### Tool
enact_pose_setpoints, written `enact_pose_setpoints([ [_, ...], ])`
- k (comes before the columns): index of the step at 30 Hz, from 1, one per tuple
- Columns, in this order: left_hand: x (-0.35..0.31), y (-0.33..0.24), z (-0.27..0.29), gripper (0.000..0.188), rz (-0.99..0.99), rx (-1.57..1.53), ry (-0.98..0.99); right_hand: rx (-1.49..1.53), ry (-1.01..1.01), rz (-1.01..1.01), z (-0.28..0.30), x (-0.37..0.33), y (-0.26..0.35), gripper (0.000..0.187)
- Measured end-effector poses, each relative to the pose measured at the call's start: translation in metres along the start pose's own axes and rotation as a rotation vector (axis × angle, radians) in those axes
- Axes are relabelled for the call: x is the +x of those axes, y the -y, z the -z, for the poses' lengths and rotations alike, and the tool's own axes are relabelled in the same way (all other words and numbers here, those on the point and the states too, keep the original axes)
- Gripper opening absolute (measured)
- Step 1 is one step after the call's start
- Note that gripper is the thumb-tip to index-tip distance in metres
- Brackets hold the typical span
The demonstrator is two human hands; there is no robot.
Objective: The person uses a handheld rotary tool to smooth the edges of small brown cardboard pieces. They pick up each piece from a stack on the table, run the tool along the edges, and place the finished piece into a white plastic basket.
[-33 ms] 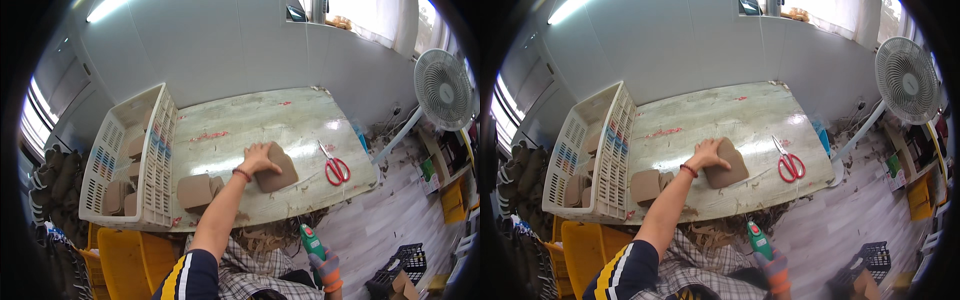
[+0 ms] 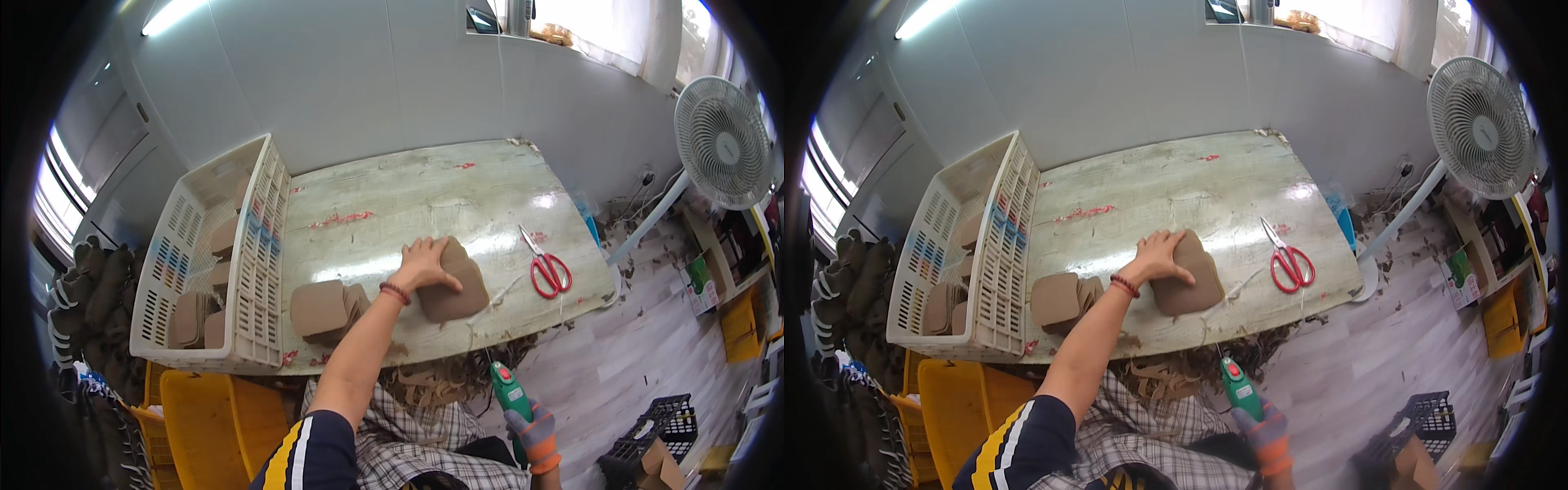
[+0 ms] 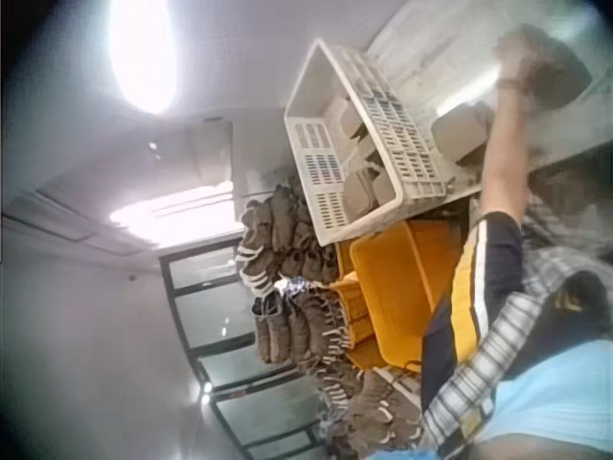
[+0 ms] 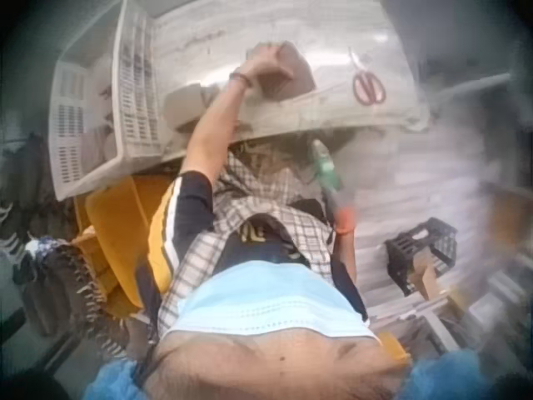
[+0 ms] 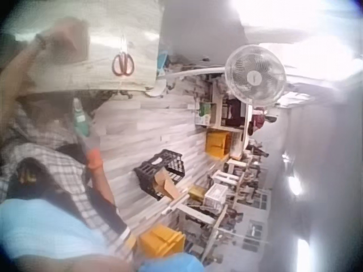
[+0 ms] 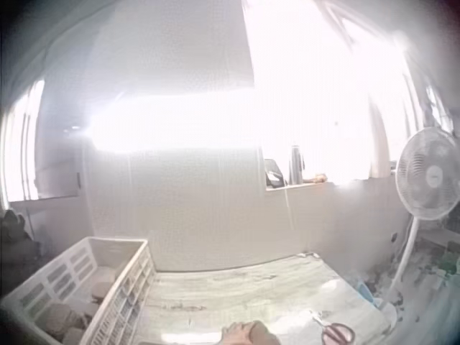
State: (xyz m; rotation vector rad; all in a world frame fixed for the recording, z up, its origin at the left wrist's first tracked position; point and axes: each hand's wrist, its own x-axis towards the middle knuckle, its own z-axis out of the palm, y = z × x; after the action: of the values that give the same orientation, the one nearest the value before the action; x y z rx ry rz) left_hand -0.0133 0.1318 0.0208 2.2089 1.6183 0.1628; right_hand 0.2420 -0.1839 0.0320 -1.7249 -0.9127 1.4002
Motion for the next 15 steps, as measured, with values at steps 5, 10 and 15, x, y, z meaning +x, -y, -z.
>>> enact_pose_setpoints([
  [5,-0.075,-0.019,-0.01,0.116,-0.108,0.072,-0.067,0.008,0.006,0.086,0.003,-0.012,-0.005,0.037],
  [10,-0.151,-0.043,-0.004,0.084,-0.236,0.099,-0.495,0.074,-0.017,0.118,0.004,-0.03,-0.007,0.038],
  [15,-0.192,-0.042,-0.041,0.071,-0.211,0.21,-0.508,0.045,-0.007,0.136,0.004,-0.042,-0.018,0.039],
])
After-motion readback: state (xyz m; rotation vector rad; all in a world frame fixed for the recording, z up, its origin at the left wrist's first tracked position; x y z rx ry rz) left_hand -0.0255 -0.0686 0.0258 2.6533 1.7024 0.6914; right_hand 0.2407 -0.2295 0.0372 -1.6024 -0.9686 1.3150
